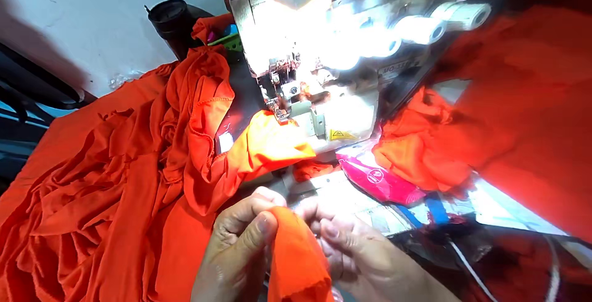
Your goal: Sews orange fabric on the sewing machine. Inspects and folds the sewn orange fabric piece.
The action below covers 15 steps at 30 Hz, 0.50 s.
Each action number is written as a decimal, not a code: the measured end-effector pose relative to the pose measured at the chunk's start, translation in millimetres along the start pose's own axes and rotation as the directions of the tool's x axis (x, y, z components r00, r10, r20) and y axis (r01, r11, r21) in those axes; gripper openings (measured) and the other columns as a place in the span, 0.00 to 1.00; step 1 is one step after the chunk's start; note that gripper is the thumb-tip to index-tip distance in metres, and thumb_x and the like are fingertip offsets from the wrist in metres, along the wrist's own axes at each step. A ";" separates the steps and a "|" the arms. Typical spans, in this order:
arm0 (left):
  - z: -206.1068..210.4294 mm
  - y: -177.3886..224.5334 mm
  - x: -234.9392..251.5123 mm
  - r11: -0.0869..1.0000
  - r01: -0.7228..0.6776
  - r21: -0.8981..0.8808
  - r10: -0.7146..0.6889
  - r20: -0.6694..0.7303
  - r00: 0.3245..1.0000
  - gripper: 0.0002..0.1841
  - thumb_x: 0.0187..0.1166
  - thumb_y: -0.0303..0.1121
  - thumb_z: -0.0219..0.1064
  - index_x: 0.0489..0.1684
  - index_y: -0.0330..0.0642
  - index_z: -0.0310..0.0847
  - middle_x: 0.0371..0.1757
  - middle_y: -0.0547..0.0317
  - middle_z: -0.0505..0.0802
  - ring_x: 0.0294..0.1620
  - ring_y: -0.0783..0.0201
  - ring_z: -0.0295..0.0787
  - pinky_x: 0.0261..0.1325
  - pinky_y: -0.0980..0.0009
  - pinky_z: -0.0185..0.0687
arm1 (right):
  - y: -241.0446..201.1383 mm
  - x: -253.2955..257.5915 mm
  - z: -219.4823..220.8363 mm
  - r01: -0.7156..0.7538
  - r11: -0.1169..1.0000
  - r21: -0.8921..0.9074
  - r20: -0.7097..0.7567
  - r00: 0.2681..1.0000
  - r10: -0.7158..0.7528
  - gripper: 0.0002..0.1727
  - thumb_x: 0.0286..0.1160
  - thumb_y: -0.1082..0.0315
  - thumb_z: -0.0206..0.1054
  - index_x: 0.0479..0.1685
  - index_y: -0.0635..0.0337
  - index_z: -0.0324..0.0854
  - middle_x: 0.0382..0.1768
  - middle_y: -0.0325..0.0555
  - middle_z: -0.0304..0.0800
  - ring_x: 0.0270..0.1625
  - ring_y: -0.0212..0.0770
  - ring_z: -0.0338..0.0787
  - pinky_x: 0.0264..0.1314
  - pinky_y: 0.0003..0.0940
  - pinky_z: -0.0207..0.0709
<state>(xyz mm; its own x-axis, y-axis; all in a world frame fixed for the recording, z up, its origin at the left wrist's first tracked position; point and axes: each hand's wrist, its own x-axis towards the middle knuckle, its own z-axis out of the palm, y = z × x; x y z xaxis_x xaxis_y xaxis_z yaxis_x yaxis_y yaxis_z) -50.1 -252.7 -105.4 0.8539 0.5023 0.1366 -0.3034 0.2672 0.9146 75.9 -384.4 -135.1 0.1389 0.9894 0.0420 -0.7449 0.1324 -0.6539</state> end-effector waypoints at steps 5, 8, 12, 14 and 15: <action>-6.9 -3.9 1.3 0.991 0.090 -0.096 -0.092 -0.020 0.996 0.10 0.79 0.44 0.70 0.34 0.52 0.93 0.40 0.68 0.92 0.46 0.75 0.90 0.52 0.78 0.86 | 4.5 -5.4 -8.7 0.073 0.995 -0.074 0.084 0.994 -0.066 0.08 0.82 0.54 0.66 0.43 0.40 0.91 0.40 0.19 0.92 0.44 0.15 0.88 0.48 0.15 0.82; -7.7 -6.1 -0.3 0.985 0.109 -0.136 -0.118 -0.061 0.991 0.09 0.77 0.43 0.72 0.33 0.51 0.93 0.38 0.68 0.92 0.44 0.75 0.90 0.51 0.78 0.87 | 3.0 -8.6 -12.4 0.135 0.989 -0.062 0.010 0.991 -0.134 0.05 0.75 0.59 0.73 0.41 0.45 0.93 0.40 0.24 0.95 0.46 0.18 0.91 0.53 0.18 0.84; -8.9 -8.9 -2.4 0.971 0.129 -0.201 -0.144 -0.066 0.987 0.08 0.77 0.41 0.72 0.35 0.48 0.93 0.39 0.63 0.93 0.43 0.73 0.92 0.50 0.76 0.89 | 2.2 -6.7 -21.8 0.223 0.975 0.001 0.059 0.973 -0.222 0.04 0.75 0.64 0.74 0.42 0.50 0.92 0.43 0.31 0.95 0.50 0.21 0.91 0.57 0.19 0.84; -10.2 -8.8 -2.4 0.969 0.133 -0.209 -0.147 -0.052 0.988 0.09 0.77 0.41 0.72 0.36 0.47 0.92 0.38 0.61 0.94 0.43 0.72 0.93 0.50 0.75 0.89 | 0.0 -6.8 -19.9 0.214 0.977 0.009 0.047 0.976 -0.215 0.04 0.72 0.66 0.76 0.41 0.51 0.91 0.42 0.33 0.95 0.49 0.22 0.92 0.56 0.19 0.85; -10.7 -8.9 -2.0 0.969 0.131 -0.208 -0.142 -0.035 0.989 0.09 0.79 0.41 0.71 0.35 0.47 0.92 0.38 0.61 0.94 0.43 0.72 0.93 0.51 0.75 0.89 | -1.2 -7.5 -16.4 0.194 0.981 0.003 0.016 0.981 -0.194 0.05 0.69 0.66 0.78 0.40 0.51 0.92 0.41 0.33 0.95 0.47 0.23 0.92 0.54 0.20 0.85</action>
<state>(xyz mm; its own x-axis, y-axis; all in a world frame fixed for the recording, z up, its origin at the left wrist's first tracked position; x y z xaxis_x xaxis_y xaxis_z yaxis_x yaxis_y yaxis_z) -53.7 -247.3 -117.9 0.8727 0.4882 -0.0078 -0.2700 0.4959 0.8253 86.4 -393.0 -147.0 0.2704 0.9456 0.1808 -0.7055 0.3224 -0.6311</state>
